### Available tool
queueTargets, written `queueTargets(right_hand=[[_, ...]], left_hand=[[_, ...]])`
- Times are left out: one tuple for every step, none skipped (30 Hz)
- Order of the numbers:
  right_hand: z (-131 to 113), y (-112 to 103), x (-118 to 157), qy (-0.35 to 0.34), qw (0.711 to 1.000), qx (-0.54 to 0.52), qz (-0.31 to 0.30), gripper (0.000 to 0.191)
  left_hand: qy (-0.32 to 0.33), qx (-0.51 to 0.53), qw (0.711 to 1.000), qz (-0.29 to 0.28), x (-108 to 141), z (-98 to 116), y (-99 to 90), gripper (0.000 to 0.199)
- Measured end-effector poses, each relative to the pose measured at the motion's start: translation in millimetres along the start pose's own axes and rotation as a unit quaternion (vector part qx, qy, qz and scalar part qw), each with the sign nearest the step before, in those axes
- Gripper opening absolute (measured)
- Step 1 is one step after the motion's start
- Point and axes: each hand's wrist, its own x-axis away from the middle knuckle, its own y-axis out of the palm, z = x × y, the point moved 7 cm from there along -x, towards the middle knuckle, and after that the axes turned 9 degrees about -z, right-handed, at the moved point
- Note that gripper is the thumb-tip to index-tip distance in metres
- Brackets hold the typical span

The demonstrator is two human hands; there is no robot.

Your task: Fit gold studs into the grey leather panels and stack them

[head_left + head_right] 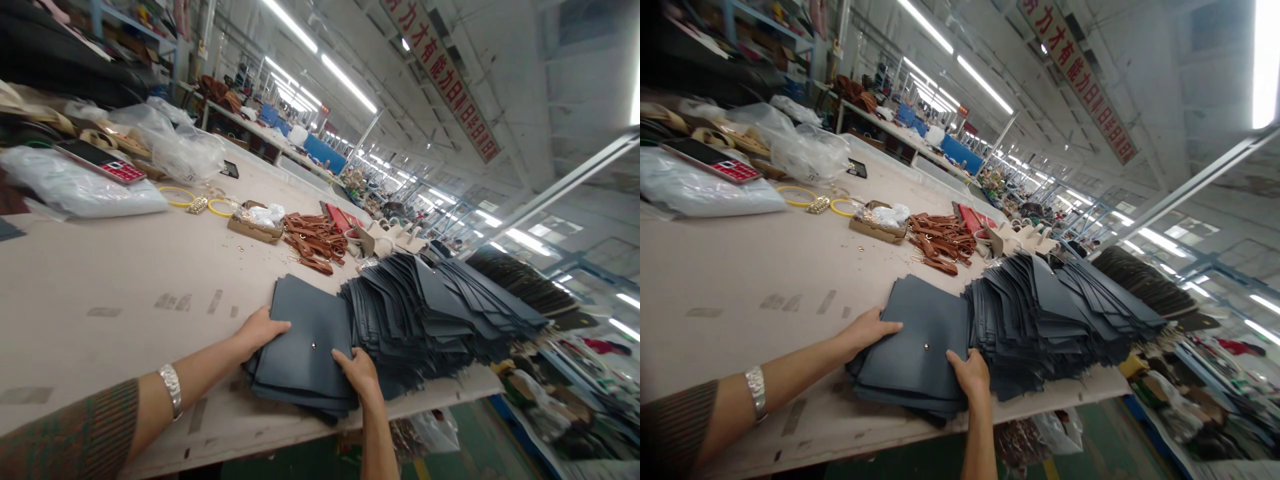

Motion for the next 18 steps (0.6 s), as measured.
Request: queueTargets(right_hand=[[0.4, 0.8, -0.6, 0.001, 1.000, -0.017, 0.001, 0.047], [1.1, 1.5, -1.1, 0.002, 0.999, -0.035, 0.002, 0.047], [1.9, 2.2, -1.5, 0.003, 0.998, -0.055, 0.002, 0.047], [2.6, 2.9, -1.7, 0.004, 0.997, -0.076, 0.001, 0.047], [3.2, 3.9, -1.8, 0.003, 0.995, -0.097, -0.001, 0.047], [3.5, 5.0, -1.7, 0.001, 0.993, -0.121, -0.005, 0.048], [3.4, 6.4, -1.4, -0.003, 0.989, -0.146, -0.010, 0.050], [2.9, 8.1, -0.8, -0.007, 0.985, -0.173, -0.018, 0.052], [2.0, 9.9, 0.0, -0.013, 0.979, -0.201, -0.029, 0.055], [0.6, 11.6, 1.3, -0.020, 0.973, -0.227, -0.039, 0.059], [-1.4, 13.1, 3.0, -0.029, 0.967, -0.250, -0.049, 0.062], [-3.5, 14.8, 5.2, -0.038, 0.958, -0.276, -0.061, 0.065], [-5.6, 17.0, 7.9, -0.044, 0.947, -0.310, -0.075, 0.068], [-7.9, 19.6, 11.1, -0.048, 0.931, -0.351, -0.092, 0.069], [-10.7, 22.2, 14.7, -0.053, 0.911, -0.395, -0.108, 0.069], [-14.3, 24.3, 18.4, -0.058, 0.889, -0.438, -0.120, 0.067], [-18.5, 25.4, 22.0, -0.065, 0.868, -0.475, -0.128, 0.065], [-23.1, 24.8, 25.0, -0.075, 0.853, -0.501, -0.127, 0.062]], left_hand=[[0.001, 0.025, 1.000, -0.010, -1.3, -1.5, 1.5, 0.029], [0.003, 0.048, 0.999, -0.022, -2.8, -2.3, 3.2, 0.028], [0.005, 0.070, 0.997, -0.035, -4.7, -2.5, 5.0, 0.027], [0.008, 0.090, 0.995, -0.050, -6.9, -2.0, 6.8, 0.026], [0.011, 0.110, 0.992, -0.066, -9.3, -0.9, 8.9, 0.025], [0.014, 0.128, 0.988, -0.084, -11.6, 0.6, 11.2, 0.024], [0.017, 0.145, 0.984, -0.101, -13.7, 2.3, 13.7, 0.023], [0.023, 0.162, 0.980, -0.117, -15.1, 4.2, 16.1, 0.021], [0.032, 0.179, 0.975, -0.129, -15.8, 6.3, 18.1, 0.020], [0.046, 0.196, 0.970, -0.137, -15.3, 8.6, 19.6, 0.021], [0.065, 0.214, 0.964, -0.142, -13.6, 11.2, 20.5, 0.026], [0.088, 0.231, 0.958, -0.145, -10.4, 14.1, 20.8, 0.037], [0.112, 0.247, 0.951, -0.150, -5.8, 17.2, 20.5, 0.050], [0.135, 0.261, 0.943, -0.155, 0.2, 20.5, 19.4, 0.060], [0.156, 0.270, 0.936, -0.160, 7.1, 24.1, 17.3, 0.066], [0.175, 0.276, 0.931, -0.163, 14.6, 28.3, 13.9, 0.068], [0.194, 0.277, 0.927, -0.164, 22.4, 33.2, 9.3, 0.067], [0.211, 0.275, 0.924, -0.163, 30.0, 38.8, 3.6, 0.065]])
